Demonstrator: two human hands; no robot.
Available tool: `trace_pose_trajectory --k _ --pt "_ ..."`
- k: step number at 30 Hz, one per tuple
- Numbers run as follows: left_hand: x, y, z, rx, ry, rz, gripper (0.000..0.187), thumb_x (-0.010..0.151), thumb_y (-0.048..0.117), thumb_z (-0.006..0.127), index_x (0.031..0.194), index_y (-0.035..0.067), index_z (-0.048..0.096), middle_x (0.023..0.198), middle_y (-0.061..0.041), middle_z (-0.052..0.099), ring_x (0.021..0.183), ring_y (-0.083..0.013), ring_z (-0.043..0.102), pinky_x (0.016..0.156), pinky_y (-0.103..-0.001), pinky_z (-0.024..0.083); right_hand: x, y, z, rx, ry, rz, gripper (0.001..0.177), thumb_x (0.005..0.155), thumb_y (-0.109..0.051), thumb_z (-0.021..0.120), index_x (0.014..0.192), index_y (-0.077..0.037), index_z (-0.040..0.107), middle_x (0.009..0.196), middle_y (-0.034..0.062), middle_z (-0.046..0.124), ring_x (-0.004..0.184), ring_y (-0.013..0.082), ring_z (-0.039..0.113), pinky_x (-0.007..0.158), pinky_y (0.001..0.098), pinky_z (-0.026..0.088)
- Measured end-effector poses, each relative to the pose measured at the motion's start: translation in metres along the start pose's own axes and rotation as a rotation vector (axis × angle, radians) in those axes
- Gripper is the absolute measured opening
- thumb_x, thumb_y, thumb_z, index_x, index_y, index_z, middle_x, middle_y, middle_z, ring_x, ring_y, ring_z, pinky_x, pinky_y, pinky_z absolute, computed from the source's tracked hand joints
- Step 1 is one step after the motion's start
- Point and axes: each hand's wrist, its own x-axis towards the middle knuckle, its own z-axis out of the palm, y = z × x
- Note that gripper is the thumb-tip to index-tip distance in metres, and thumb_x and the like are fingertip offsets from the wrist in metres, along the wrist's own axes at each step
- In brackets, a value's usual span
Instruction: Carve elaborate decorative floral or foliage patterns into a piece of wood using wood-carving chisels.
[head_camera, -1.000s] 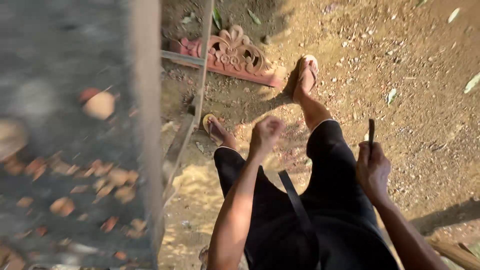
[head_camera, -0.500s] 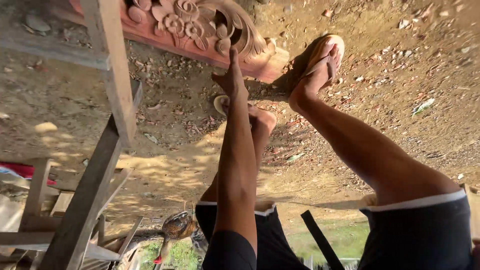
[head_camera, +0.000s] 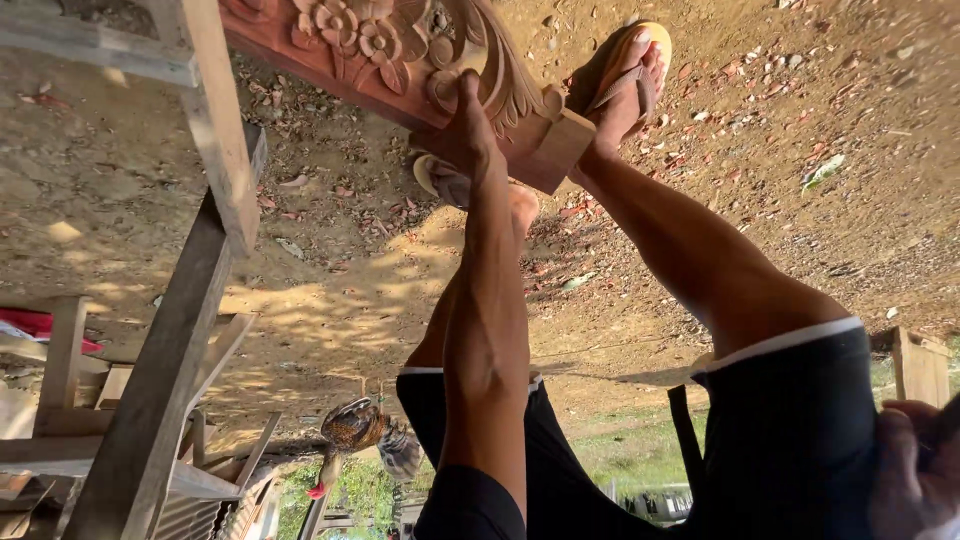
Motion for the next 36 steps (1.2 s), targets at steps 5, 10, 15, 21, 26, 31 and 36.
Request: trace_pose_trajectory --k 5,10,15,21,26,31,36 --pt "-0.098 0.022 -0.078 0.086 0.004 0.023 0.109 0.053 0.050 0.089 0.135 -0.010 0.049 0.133 -0.022 0.065 0.114 -0.0337 0.067 0.097 -0.044 0.054 -0.009 -0.092 0.049 -0.262 -0.047 -0.018 0.021 0.114 -0.021 0.068 0.114 0.000 0.069 0.089 0.0076 0.065 0.078 0.0101 0.057 0.078 0.0280 0.045" --pt "-0.160 0.017 -0.208 0.127 -0.132 0.156 0.103 0.058 0.046 0.093 0.137 -0.005 0.051 0.132 -0.020 0.065 0.116 -0.0329 0.064 0.098 -0.044 0.049 -0.003 -0.081 0.051 -0.330 -0.114 -0.237 0.019 0.114 -0.022 0.066 0.106 -0.005 0.067 0.068 0.0054 0.064 0.047 0.0216 0.051 0.045 0.0383 0.038" --pt "-0.210 0.039 -0.348 -0.030 -0.505 0.195 0.091 0.058 0.041 0.092 0.127 -0.009 0.060 0.121 -0.022 0.071 0.107 -0.0333 0.073 0.092 -0.042 0.057 -0.020 -0.154 0.038 -0.268 -0.078 -0.646 0.025 0.109 -0.024 0.071 0.096 -0.003 0.066 0.070 0.0118 0.062 0.058 0.0255 0.061 0.055 0.0388 0.045" --pt "-0.270 0.069 -0.458 0.600 -0.597 0.281 0.072 0.083 0.052 0.076 0.118 -0.008 0.056 0.102 -0.025 0.070 0.093 -0.0374 0.073 0.083 -0.046 0.059 -0.025 -0.212 0.002 -0.154 -0.194 -0.639 0.036 0.111 -0.026 0.071 0.092 0.004 0.066 0.070 0.0150 0.061 0.061 0.0225 0.059 0.056 0.0385 0.044" --pt "-0.277 0.023 -0.492 0.702 -0.411 0.631 0.055 0.088 0.035 0.071 0.120 -0.006 0.052 0.096 -0.029 0.070 0.091 -0.0458 0.071 0.084 -0.052 0.055 0.018 -0.168 -0.030 -0.167 -0.214 -0.722 0.028 0.109 -0.021 0.069 0.099 0.005 0.071 0.085 0.0108 0.067 0.072 0.0152 0.063 0.063 0.0349 0.049" --pt "-0.260 0.020 -0.515 0.695 -0.442 0.606 0.054 0.088 0.029 0.065 0.124 -0.007 0.048 0.097 -0.028 0.070 0.087 -0.0422 0.073 0.079 -0.050 0.059 0.011 -0.099 -0.069 -0.210 -0.153 -0.409 0.026 0.109 -0.019 0.068 0.104 0.006 0.069 0.077 0.0115 0.065 0.065 0.0154 0.058 0.053 0.0355 0.045" --pt "-0.223 -0.001 -0.599 0.636 -0.654 0.464 0.060 0.097 0.041 0.057 0.144 0.005 0.043 0.097 -0.024 0.072 0.088 -0.0378 0.074 0.078 -0.047 0.059 -0.054 -0.063 -0.058 -0.149 -0.162 -0.297 0.026 0.104 -0.021 0.072 0.110 0.004 0.070 0.079 0.0060 0.065 0.064 0.0105 0.060 0.053 0.0289 0.046"
